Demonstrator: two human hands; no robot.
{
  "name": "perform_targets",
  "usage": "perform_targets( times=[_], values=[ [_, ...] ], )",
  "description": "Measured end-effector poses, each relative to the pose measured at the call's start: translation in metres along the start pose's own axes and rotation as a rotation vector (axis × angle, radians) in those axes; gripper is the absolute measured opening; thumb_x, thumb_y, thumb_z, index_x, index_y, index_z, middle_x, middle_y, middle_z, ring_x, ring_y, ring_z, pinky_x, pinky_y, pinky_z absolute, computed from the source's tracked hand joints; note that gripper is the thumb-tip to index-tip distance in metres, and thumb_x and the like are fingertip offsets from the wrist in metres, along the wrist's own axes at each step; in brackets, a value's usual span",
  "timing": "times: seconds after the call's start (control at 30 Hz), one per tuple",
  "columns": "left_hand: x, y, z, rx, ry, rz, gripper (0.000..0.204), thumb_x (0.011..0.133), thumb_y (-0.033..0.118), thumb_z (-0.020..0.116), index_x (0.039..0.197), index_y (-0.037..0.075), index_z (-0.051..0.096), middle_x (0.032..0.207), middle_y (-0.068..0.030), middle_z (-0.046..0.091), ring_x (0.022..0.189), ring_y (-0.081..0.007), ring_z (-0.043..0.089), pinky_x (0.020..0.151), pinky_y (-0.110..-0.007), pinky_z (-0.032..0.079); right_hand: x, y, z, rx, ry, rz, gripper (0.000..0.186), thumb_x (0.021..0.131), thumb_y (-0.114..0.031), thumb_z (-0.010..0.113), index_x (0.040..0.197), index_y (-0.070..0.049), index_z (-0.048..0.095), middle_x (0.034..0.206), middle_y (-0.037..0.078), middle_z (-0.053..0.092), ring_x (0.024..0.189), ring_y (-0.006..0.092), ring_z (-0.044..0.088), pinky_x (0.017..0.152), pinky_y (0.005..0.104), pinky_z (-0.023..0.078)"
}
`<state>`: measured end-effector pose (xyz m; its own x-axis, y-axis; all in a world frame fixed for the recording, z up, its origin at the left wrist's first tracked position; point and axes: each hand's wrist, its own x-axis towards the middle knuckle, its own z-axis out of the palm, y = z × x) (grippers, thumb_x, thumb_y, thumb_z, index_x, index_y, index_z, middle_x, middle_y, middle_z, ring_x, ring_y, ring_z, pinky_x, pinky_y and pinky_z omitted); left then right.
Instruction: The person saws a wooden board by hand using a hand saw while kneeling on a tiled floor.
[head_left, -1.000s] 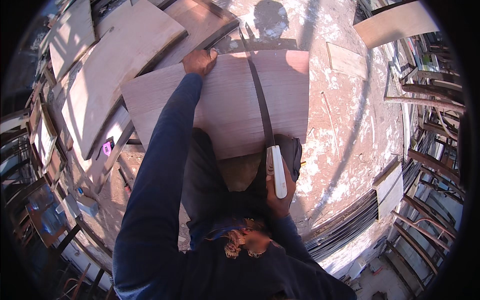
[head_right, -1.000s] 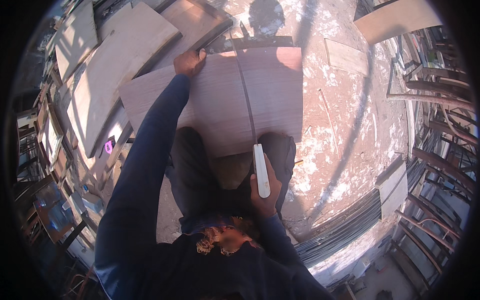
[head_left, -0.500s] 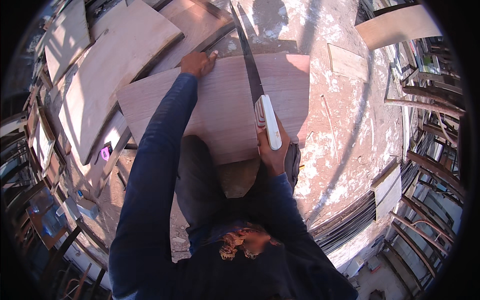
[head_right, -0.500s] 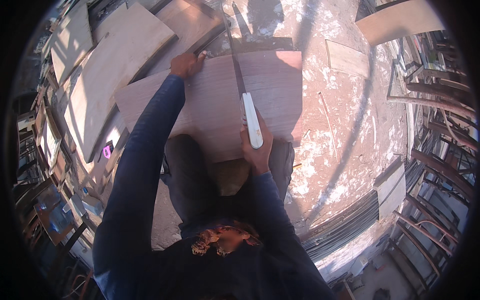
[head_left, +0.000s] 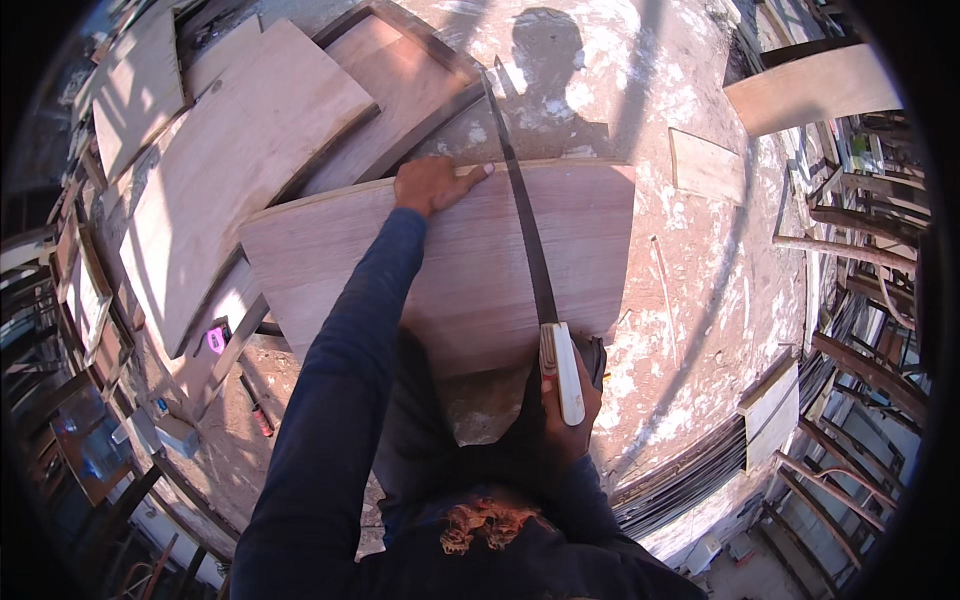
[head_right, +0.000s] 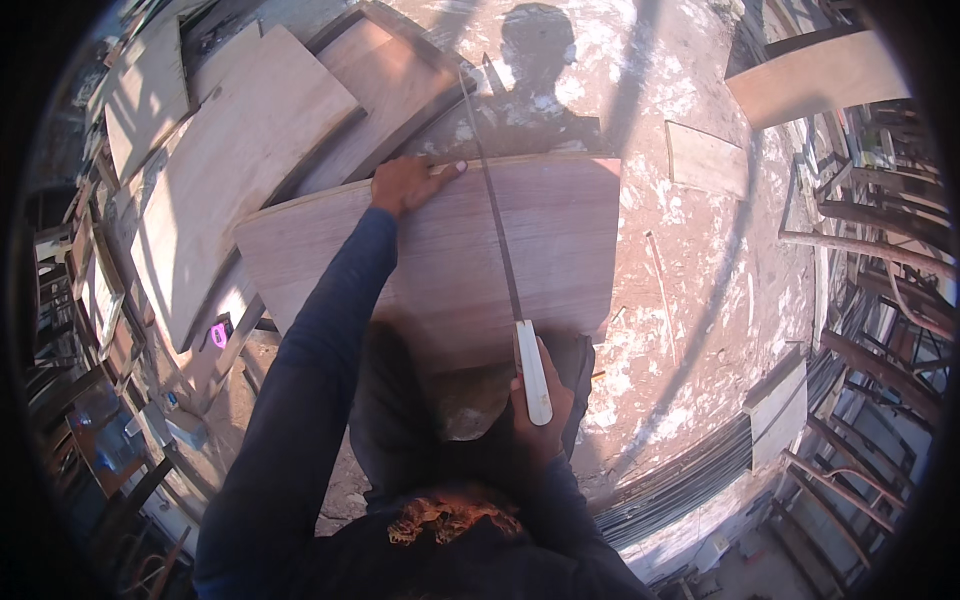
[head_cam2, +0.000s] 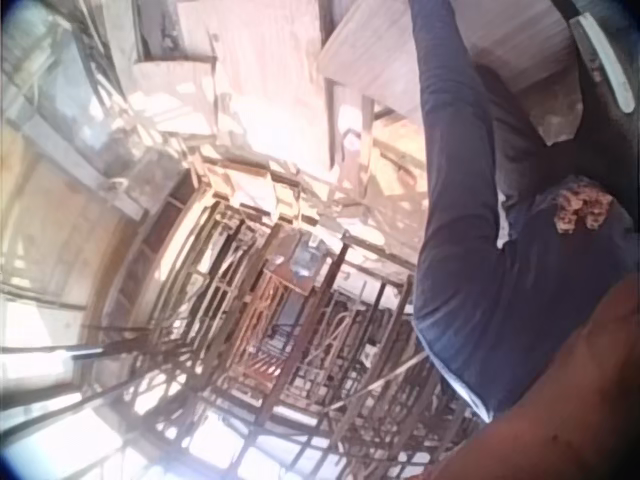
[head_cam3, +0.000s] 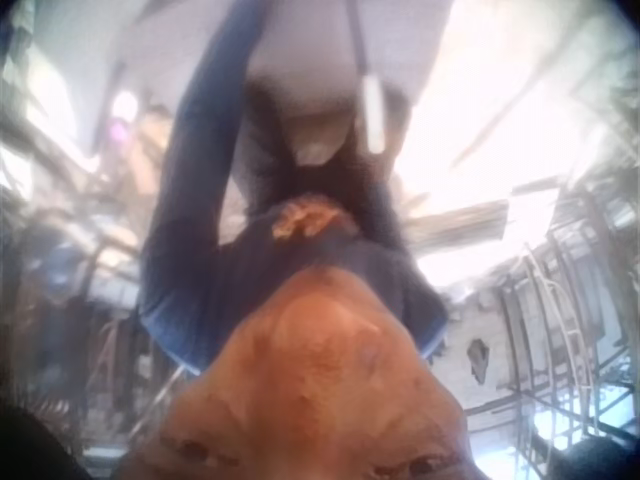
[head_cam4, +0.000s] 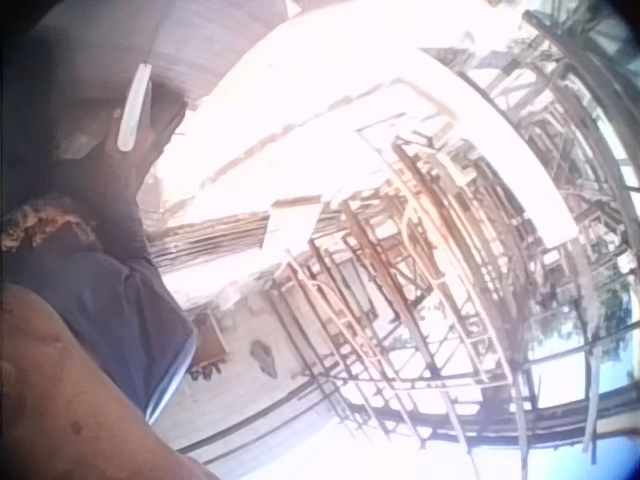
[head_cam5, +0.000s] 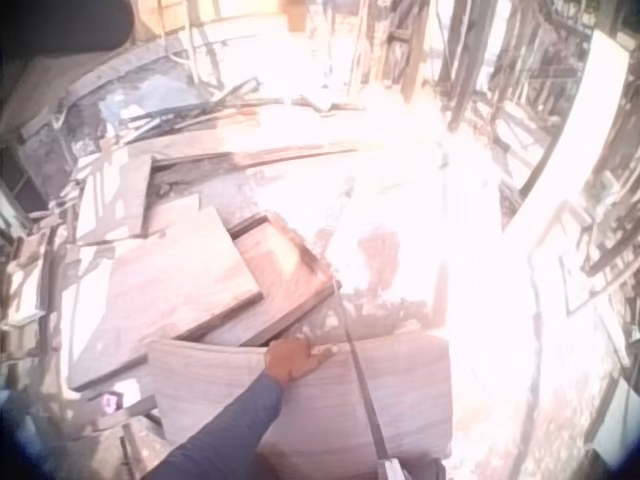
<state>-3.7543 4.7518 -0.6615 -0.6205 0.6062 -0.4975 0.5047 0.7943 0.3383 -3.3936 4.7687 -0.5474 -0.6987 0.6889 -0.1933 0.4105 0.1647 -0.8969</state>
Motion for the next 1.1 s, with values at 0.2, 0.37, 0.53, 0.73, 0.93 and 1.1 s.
perform_targets(
  times=[0.2, 0.37, 0.53, 0.73, 0.93, 1.1],
  values=[
    [-0.017, -0.007, 0.029, -0.026, 0.495, 0.178, 0.075, 0.081, 0.067, 0.065, 0.123, 0.005, 0.064, 0.123, -0.0153, 0.062, 0.121, -0.032, 0.056, 0.108, -0.06, 0.033, 0.017, 0.017, 0.008, 0.09, 0.164, 0.037, 0.023, 0.089, -0.014, 0.07, 0.104, 0.002, 0.063, 0.069, 0.001, 0.055, 0.058, 0.0078, 0.051, 0.053, 0.024, 0.041],
    [-0.1, -0.009, 0.078, -0.246, 0.801, 0.156, 0.068, 0.078, 0.028, 0.077, 0.136, 0.003, 0.052, 0.138, -0.0208, 0.048, 0.14, -0.0373, 0.037, 0.115, -0.056, 0.027, 0.019, 0.042, -0.011, -0.036, 0.287, -0.025, 0.026, 0.089, -0.013, 0.07, 0.103, 0.007, 0.063, 0.076, 0.006, 0.059, 0.062, 0.0147, 0.055, 0.053, 0.0278, 0.044],
    [-0.259, -0.047, 0.108, -0.634, 0.895, 0.179, 0.041, 0.079, 0.019, 0.075, 0.115, 0.002, 0.063, 0.121, -0.0171, 0.058, 0.121, -0.036, 0.052, 0.102, -0.048, 0.042, 0.013, 0.084, -0.065, -0.025, 0.306, -0.172, 0.05, 0.091, -0.014, 0.069, 0.132, 0.01, 0.054, 0.122, 0.02, 0.064, 0.098, 0.0277, 0.065, 0.08, 0.0357, 0.056],
    [-0.388, -0.167, 0.234, -0.754, 0.735, -0.681, 0.041, 0.09, 0.031, 0.065, 0.12, 0.004, 0.063, 0.117, -0.0173, 0.063, 0.112, -0.0369, 0.06, 0.097, -0.046, 0.048, 0.001, 0.152, -0.138, -0.337, 0.196, -0.57, 0.05, 0.098, -0.021, 0.063, 0.138, 0.007, 0.051, 0.134, 0.021, 0.06, 0.114, 0.0319, 0.063, 0.096, 0.0425, 0.051],
    [-0.495, -0.175, 0.367, -0.796, 0.347, -0.824, 0.046, 0.091, 0.034, 0.063, 0.128, 0.006, 0.061, 0.125, -0.0197, 0.062, 0.117, -0.0377, 0.059, 0.099, -0.047, 0.048, -0.039, 0.174, -0.131, -0.203, 0.206, -0.328, 0.054, 0.096, -0.01, 0.057, 0.148, -0.002, 0.044, 0.144, 0.012, 0.055, 0.122, 0.0264, 0.059, 0.102, 0.0361, 0.047],
    [-0.567, -0.107, 0.412, -0.843, 0.194, -0.79, 0.046, 0.09, 0.035, 0.063, 0.126, 0.007, 0.063, 0.123, -0.0213, 0.063, 0.118, -0.0375, 0.059, 0.099, -0.046, 0.048, -0.046, 0.134, -0.133, -0.2, 0.335, -0.396, 0.055, 0.09, -0.006, 0.06, 0.144, 0.0, 0.048, 0.133, 0.015, 0.061, 0.116, 0.026, 0.063, 0.097, 0.0353, 0.049]
  ],
)
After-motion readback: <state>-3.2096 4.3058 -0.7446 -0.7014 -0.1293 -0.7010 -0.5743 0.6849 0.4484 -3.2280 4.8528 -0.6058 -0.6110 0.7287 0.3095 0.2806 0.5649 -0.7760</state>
